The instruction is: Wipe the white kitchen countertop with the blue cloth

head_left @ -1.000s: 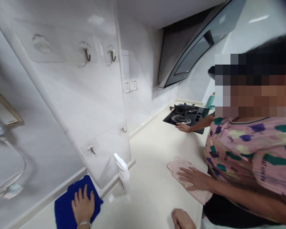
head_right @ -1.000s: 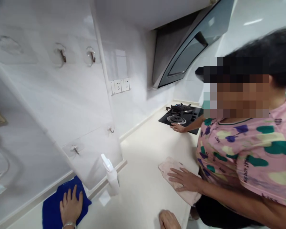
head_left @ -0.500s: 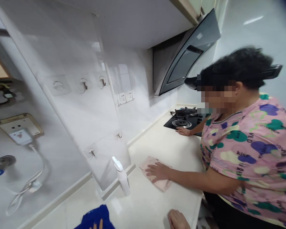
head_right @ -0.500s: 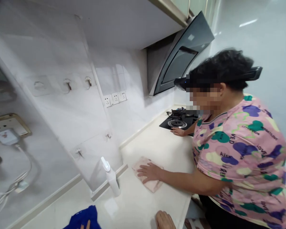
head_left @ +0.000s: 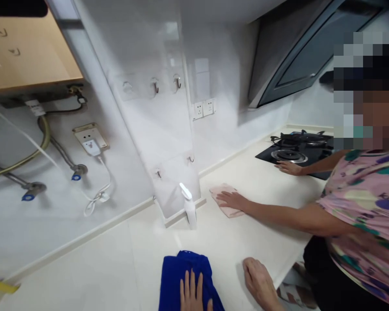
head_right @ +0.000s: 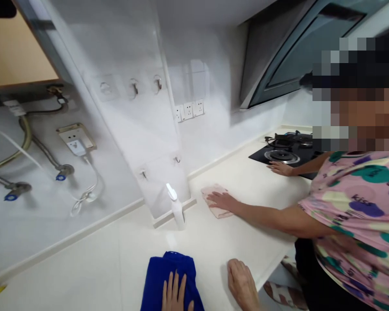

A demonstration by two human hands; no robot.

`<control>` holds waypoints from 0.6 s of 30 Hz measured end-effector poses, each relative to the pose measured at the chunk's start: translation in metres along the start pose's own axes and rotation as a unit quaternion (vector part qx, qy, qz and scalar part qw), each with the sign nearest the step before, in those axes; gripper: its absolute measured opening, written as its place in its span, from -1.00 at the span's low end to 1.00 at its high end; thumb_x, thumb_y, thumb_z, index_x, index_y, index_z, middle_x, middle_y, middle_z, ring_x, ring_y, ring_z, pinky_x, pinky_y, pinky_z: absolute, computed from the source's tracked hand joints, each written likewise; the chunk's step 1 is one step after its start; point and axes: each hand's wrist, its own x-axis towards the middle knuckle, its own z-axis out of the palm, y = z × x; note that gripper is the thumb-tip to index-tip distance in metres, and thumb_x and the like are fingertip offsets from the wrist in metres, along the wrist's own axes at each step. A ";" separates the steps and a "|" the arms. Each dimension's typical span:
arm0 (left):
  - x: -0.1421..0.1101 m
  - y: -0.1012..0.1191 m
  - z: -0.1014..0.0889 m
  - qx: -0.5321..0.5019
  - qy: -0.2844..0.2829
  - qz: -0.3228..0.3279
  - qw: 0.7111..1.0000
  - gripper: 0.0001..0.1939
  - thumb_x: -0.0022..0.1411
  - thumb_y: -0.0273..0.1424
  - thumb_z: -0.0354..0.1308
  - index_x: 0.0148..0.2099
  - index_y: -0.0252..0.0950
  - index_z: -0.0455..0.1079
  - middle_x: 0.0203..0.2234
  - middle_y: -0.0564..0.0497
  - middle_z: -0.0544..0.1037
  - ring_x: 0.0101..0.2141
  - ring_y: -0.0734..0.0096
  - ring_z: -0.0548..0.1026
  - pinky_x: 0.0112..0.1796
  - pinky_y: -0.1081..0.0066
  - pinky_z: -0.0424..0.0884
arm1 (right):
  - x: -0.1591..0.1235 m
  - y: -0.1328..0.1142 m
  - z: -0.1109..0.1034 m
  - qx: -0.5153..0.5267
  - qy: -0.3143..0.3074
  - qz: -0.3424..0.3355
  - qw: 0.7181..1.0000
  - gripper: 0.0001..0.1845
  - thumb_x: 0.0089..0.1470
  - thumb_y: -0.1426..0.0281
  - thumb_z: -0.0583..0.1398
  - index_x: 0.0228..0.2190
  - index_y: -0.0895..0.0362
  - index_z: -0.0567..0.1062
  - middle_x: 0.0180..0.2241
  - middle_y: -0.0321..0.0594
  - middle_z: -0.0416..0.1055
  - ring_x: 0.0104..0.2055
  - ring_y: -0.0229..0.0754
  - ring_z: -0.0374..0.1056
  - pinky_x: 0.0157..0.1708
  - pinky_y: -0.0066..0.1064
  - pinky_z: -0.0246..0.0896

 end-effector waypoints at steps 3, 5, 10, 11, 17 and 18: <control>-0.009 -0.014 -0.015 0.012 -0.038 0.049 0.998 -0.32 0.22 -0.23 0.10 0.37 -0.01 0.06 0.32 0.07 0.26 0.30 0.14 0.24 0.23 0.01 0.33 | -0.001 0.002 -0.002 0.002 -0.010 -0.008 1.000 -0.82 0.24 0.51 -0.02 -0.38 0.07 0.27 -0.44 -0.24 0.29 -0.36 -0.15 0.20 -0.29 -0.29 0.03; -0.014 -0.027 -0.025 0.029 -0.060 0.078 0.995 -0.32 0.26 -0.27 0.05 0.39 0.00 -0.01 0.33 0.11 0.22 0.30 0.20 0.24 0.21 0.07 0.37 | -0.002 0.004 -0.003 0.001 -0.016 -0.011 1.000 -0.83 0.23 0.51 -0.02 -0.38 0.07 0.27 -0.44 -0.25 0.28 -0.36 -0.14 0.20 -0.29 -0.28 0.03; -0.032 -0.071 -0.050 0.078 -0.094 0.045 0.992 -0.38 0.33 -0.28 -0.05 0.40 0.02 -0.07 0.36 0.13 0.17 0.32 0.26 0.20 0.21 0.09 0.39 | -0.004 0.008 -0.003 0.008 -0.025 -0.016 1.000 -0.84 0.21 0.50 -0.02 -0.37 0.06 0.27 -0.43 -0.24 0.28 -0.35 -0.13 0.21 -0.29 -0.28 0.05; -0.038 -0.082 -0.056 0.084 -0.100 0.021 0.991 -0.40 0.34 -0.27 -0.06 0.39 0.02 -0.04 0.35 0.12 0.19 0.32 0.25 0.20 0.21 0.07 0.39 | -0.004 0.008 -0.004 0.010 -0.026 -0.017 0.999 -0.85 0.21 0.50 -0.02 -0.37 0.06 0.27 -0.43 -0.24 0.28 -0.36 -0.13 0.21 -0.29 -0.28 0.06; -0.088 -0.160 -0.115 0.093 -0.124 -0.231 0.961 -0.43 0.35 -0.13 -0.17 0.35 -0.08 0.12 0.35 0.01 0.22 0.36 0.15 0.11 0.29 -0.06 0.21 | -0.005 0.013 -0.016 0.041 -0.045 -0.023 0.998 -0.88 0.19 0.44 -0.01 -0.37 0.05 0.29 -0.43 -0.21 0.32 -0.35 -0.09 0.26 -0.30 -0.25 0.11; -0.098 -0.171 -0.128 0.096 -0.129 -0.271 0.949 -0.41 0.35 -0.10 -0.20 0.36 -0.12 0.11 0.36 -0.01 0.20 0.37 0.15 0.08 0.31 -0.06 0.16 | -0.005 0.014 -0.018 0.048 -0.052 -0.022 0.997 -0.88 0.19 0.43 -0.01 -0.38 0.05 0.29 -0.44 -0.20 0.32 -0.36 -0.08 0.27 -0.30 -0.25 0.12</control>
